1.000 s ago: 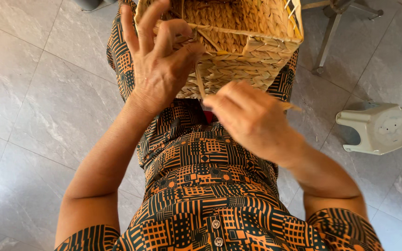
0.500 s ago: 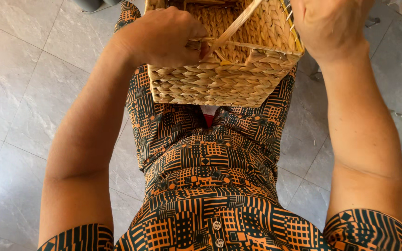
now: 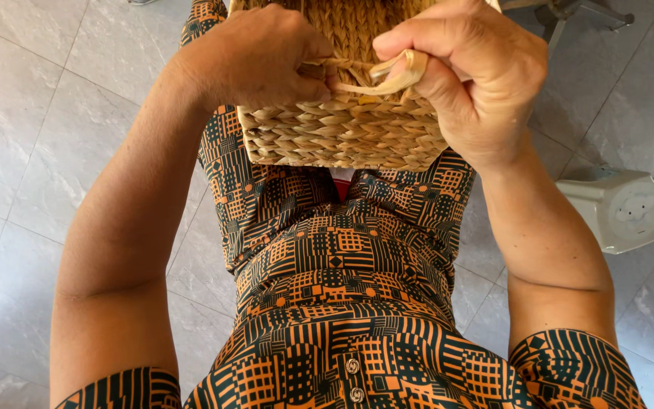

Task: The person sits on the floor with a woven basket on their lap and weaves thin wooden strips around the basket's rim, tucking and tightening the strips by hand. They pick up new strips from a nearby table, cut a strip with scissors, and continue securing the rim weave.

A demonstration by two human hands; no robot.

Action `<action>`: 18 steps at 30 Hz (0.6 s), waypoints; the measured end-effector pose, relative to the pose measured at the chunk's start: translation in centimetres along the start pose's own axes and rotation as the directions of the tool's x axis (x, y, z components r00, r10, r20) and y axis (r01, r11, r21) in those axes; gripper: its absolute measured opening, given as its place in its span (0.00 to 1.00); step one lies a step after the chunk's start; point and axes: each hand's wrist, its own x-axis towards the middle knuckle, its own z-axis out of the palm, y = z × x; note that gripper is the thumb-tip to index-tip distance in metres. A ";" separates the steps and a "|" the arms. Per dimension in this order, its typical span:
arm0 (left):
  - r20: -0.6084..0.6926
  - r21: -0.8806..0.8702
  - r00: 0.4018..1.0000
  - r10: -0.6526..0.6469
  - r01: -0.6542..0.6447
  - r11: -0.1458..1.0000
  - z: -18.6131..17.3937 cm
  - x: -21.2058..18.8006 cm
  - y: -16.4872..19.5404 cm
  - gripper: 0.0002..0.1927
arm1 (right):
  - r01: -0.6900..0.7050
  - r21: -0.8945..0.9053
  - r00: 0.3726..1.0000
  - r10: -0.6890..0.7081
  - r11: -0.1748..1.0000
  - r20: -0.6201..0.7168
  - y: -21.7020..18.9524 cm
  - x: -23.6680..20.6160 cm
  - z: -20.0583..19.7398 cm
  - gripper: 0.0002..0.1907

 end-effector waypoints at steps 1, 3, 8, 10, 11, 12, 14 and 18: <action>-0.013 -0.012 0.999 0.030 -0.030 0.999 -0.5 0.3 0.2 0.13 | -0.028 0.029 0.999 0.028 0.999 0.022 0.0 -0.4 -0.2 0.07; -0.040 0.028 0.999 0.024 -0.023 0.999 -2.0 0.2 0.6 0.16 | 0.049 -0.036 0.998 -0.047 0.998 0.051 0.0 -0.1 0.1 0.05; -0.099 0.136 0.994 -0.043 0.057 0.989 -2.2 -1.1 2.0 0.16 | 0.313 -0.258 0.949 -0.291 0.914 0.120 -1.8 1.7 0.9 0.08; -0.046 0.145 0.991 -0.128 0.134 0.980 -1.7 -1.4 2.6 0.16 | 0.397 -0.348 0.918 -0.364 0.849 0.157 -2.5 2.0 0.9 0.10; -0.038 0.132 0.993 -0.109 0.114 0.985 -1.6 -1.5 2.9 0.16 | 0.412 -0.380 0.911 -0.371 0.828 0.181 -2.5 1.9 1.0 0.11; -0.030 0.118 0.996 -0.090 0.093 0.989 -1.7 -1.6 3.1 0.15 | 0.428 -0.411 0.904 -0.376 0.805 0.204 -2.3 1.6 1.2 0.12; -0.027 0.090 0.998 -0.062 0.065 0.994 -2.1 -1.8 3.7 0.15 | 0.315 -0.407 0.939 -0.220 0.857 0.264 -1.2 0.7 1.8 0.10; -0.036 0.083 0.995 -0.096 0.099 0.992 -2.6 -1.7 5.2 0.16 | 0.040 -0.246 0.915 0.064 0.968 0.399 0.7 0.0 1.2 0.07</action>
